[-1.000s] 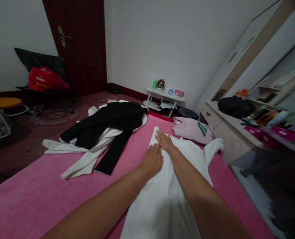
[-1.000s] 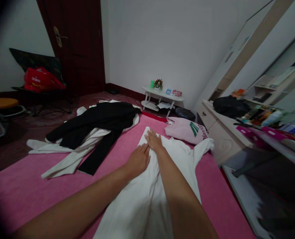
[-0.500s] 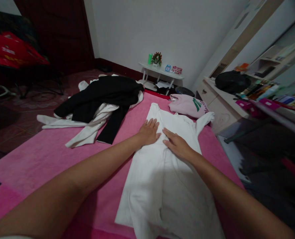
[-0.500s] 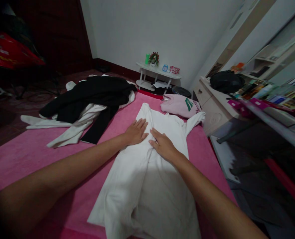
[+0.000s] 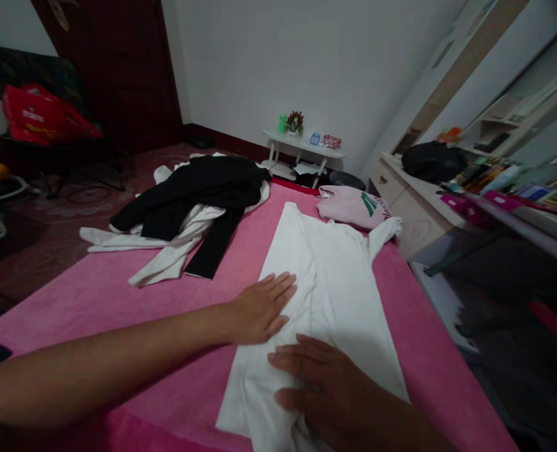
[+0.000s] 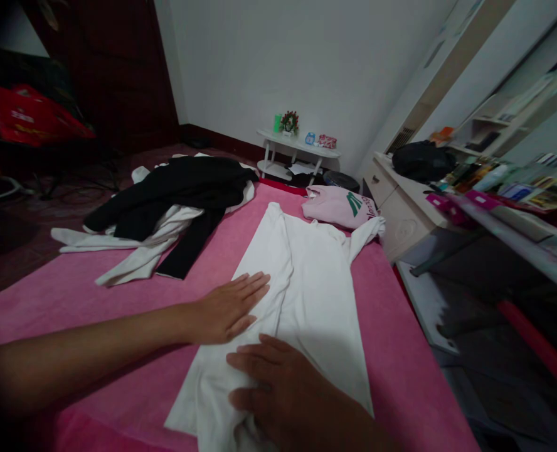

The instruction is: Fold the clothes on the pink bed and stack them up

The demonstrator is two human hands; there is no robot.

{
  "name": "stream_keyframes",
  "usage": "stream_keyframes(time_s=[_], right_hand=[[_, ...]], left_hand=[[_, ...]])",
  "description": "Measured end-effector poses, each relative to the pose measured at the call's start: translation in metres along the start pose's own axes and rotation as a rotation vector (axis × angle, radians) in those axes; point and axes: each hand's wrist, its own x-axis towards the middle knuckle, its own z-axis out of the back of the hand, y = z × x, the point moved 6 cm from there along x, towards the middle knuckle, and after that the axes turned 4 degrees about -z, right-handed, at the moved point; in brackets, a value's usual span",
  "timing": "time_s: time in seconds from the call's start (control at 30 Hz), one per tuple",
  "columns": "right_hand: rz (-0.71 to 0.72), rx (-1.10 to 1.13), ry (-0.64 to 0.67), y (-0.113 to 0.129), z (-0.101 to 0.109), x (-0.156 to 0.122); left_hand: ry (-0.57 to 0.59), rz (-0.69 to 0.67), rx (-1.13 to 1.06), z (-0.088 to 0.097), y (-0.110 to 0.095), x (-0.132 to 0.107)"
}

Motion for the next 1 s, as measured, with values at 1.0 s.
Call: stream_keyframes(time_s=[1.0], right_hand=[[-0.542,0.732,-0.304,-0.055,0.004,0.004]], left_hand=[[-0.034,-0.013,-0.738,0.043,-0.033,-0.042]])
